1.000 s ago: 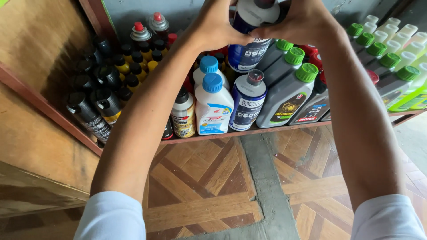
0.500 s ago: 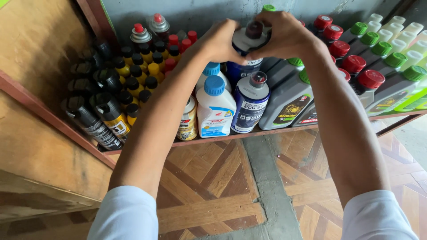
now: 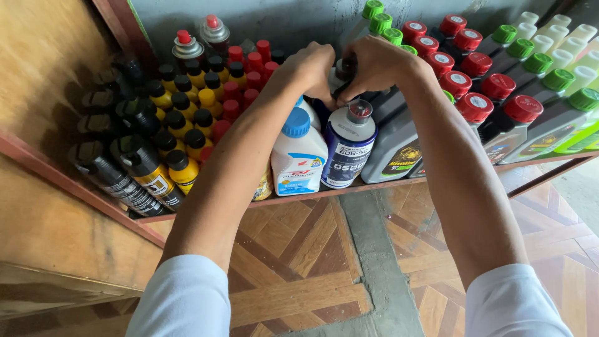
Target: Wiping down various motorcycle oil and additive containers on a shelf with a rag.
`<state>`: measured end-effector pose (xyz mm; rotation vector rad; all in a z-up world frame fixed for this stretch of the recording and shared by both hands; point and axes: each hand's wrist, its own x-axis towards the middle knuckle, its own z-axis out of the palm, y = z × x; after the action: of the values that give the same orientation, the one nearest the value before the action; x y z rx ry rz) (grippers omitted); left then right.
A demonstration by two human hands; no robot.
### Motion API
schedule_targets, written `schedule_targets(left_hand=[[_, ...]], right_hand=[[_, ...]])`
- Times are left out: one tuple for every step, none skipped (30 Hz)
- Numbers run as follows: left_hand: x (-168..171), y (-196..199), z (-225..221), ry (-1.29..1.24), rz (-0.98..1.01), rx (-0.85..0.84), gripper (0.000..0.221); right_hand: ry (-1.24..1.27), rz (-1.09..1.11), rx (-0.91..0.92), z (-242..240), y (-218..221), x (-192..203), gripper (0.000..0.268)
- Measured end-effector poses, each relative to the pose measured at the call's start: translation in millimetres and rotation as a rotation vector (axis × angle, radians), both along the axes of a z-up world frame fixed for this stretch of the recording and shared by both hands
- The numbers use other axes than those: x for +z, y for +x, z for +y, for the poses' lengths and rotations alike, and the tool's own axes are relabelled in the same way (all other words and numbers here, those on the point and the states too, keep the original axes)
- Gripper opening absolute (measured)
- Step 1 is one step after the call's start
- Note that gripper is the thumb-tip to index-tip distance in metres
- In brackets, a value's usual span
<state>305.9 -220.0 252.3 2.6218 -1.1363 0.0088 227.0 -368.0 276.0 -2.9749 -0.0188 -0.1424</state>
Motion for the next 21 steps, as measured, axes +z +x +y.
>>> schedule_targets(left_hand=[[2.5,-3.9,-0.1,0.039,0.02,0.027,0.076],[3.9,-5.2,0.2,0.04,0.02,0.028,0.076],[5.5,-6.5,0.1,0.076,0.024,0.018,0.076],[7.0,-7.8,0.1,0.112,0.029,0.009,0.076],[4.4,-4.4,-1.7,0.111,0.029,0.009,0.076],[1.8,-1.0,-3.5,0.127,0.002,-0.007,0.075],[-1.5,2.1,-5.6,0.142,-0.024,-0.024,0.075],[-3.8,3.8,-6.9,0.142,-0.023,-0.024,0.075],[-5.7,5.8,-8.2,0.166,-0.043,-0.037,0.073],[-7.6,7.9,-9.6,0.189,-0.063,-0.051,0.071],[-7.1,7.9,-10.2,0.19,-0.062,-0.051,0.071],[-6.6,8.0,-10.7,0.208,-0.054,-0.064,0.068],[-6.5,8.3,-10.5,0.227,-0.045,-0.076,0.066],[-6.8,7.0,-10.0,0.228,-0.042,-0.075,0.066],[-6.8,5.8,-10.0,0.229,-0.052,-0.071,0.063],[-6.9,4.6,-9.9,0.231,-0.061,-0.067,0.061],[-9.2,5.8,-11.2,0.231,-0.057,-0.066,0.061],[-11.5,6.7,-12.3,0.226,-0.075,-0.058,0.064],[-12.1,8.4,-13.7,0.222,-0.098,-0.051,0.066],[-10.7,8.0,-14.7,0.223,-0.098,-0.05,0.066],[-9.4,7.1,-16.0,0.27,-0.084,-0.046,0.072]], right_hand=[[-0.027,0.015,0.027,-0.9,2.9,-1.3,0.056],[-0.026,0.014,0.028,2.0,2.6,-0.2,0.056],[-0.038,0.042,0.016,4.5,2.3,1.1,0.052],[-0.05,0.07,0.004,7.2,2.0,2.5,0.049],[-0.05,0.07,0.005,7.2,2.4,2.5,0.049],[-0.053,0.082,0.008,7.3,2.8,2.4,0.048],[-0.056,0.095,0.01,7.1,2.8,1.7,0.047],[-0.055,0.095,0.01,8.5,2.9,1.6,0.047],[-0.046,0.113,-0.001,9.7,3.2,1.8,0.047],[-0.036,0.131,-0.012,11.0,3.6,2.0,0.047],[-0.035,0.132,-0.013,10.5,4.7,1.6,0.047],[-0.044,0.121,0.003,10.0,5.9,1.1,0.05],[-0.052,0.111,0.02,10.1,7.4,0.2,0.053],[-0.051,0.114,0.022,12.7,7.3,1.7,0.053],[-0.063,0.141,-0.008,14.9,7.2,3.5,0.053],[-0.076,0.168,-0.037,17.2,7.0,5.2,0.053],[-0.076,0.172,-0.035,15.2,7.9,5.8,0.053],[-0.058,0.202,-0.02,13.2,8.7,6.6,0.05],[-0.039,0.228,-0.005,11.1,9.9,8.5,0.048],[-0.038,0.227,-0.004,1.5,16.8,6.3,0.048],[-0.051,0.224,0.021,-8.1,23.1,3.9,0.053]])
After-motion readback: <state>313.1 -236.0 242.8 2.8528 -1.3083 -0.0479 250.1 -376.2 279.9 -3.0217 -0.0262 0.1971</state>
